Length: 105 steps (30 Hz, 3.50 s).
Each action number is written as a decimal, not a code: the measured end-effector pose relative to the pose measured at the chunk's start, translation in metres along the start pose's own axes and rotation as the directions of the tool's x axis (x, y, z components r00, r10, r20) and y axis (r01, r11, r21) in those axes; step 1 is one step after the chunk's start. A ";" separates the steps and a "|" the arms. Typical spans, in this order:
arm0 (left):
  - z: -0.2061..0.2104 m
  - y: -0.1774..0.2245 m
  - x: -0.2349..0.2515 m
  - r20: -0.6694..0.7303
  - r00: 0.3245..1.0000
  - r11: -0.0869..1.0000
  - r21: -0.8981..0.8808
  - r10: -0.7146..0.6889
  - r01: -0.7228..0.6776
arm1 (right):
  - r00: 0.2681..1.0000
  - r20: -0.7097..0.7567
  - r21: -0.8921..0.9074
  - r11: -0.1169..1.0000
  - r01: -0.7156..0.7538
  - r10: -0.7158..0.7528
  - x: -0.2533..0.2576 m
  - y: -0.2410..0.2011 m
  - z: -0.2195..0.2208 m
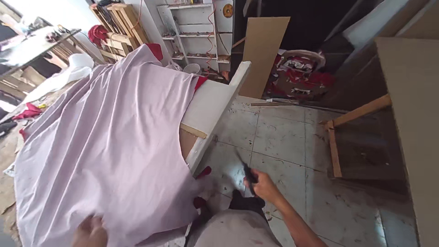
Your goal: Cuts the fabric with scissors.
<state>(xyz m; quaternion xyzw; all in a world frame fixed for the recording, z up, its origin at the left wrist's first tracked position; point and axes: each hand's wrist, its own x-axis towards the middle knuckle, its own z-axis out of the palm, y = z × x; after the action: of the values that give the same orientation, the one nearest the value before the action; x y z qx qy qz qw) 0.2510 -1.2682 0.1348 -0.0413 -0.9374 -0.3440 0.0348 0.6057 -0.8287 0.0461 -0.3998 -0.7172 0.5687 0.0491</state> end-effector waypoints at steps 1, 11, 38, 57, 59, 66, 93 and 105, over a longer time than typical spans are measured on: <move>0.033 0.051 0.003 0.094 0.994 0.998 -0.028 0.063 -0.060 | 0.999 -0.052 0.024 1.000 0.012 -0.010 0.009 -0.001 -0.029; 0.358 0.392 0.082 0.546 0.690 0.861 -0.125 0.475 -0.493 | 0.982 -0.081 0.397 0.898 0.190 -0.172 0.151 -0.046 -0.196; 0.546 0.624 0.023 -0.217 0.975 0.844 0.531 0.044 0.080 | 0.760 0.557 0.061 0.929 0.366 -0.336 0.793 -0.188 -0.514; 0.691 0.666 -0.001 -0.686 -0.172 0.427 -0.607 -0.707 0.670 | 0.326 0.890 -0.238 0.935 -0.262 0.318 0.784 -0.221 -0.084; 0.710 0.710 0.009 -0.760 -0.224 0.434 -0.557 -0.610 0.708 | 0.190 0.921 -0.264 0.904 -0.336 0.339 0.788 -0.226 -0.076; 0.811 0.843 0.152 -0.264 0.356 0.414 -0.786 -0.896 0.460 | 0.030 0.944 -0.304 0.904 -0.301 0.327 0.827 -0.291 -0.120; 0.718 0.775 0.181 -0.187 -0.507 0.434 -0.792 -0.842 -0.429 | -0.508 0.525 -0.341 0.716 0.609 0.683 0.919 -0.382 -0.272; 0.720 0.773 0.162 -0.401 -0.539 0.557 -0.816 -0.740 -0.158 | -0.436 0.487 -0.388 0.634 0.668 0.757 0.853 -0.350 -0.290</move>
<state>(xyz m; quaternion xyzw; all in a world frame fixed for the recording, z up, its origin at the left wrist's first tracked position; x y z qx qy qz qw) 0.1414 -0.2059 0.0987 0.5994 -0.2536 -0.4447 0.6154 0.0005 -0.0791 0.1188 0.2811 -0.4854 0.2218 -0.7976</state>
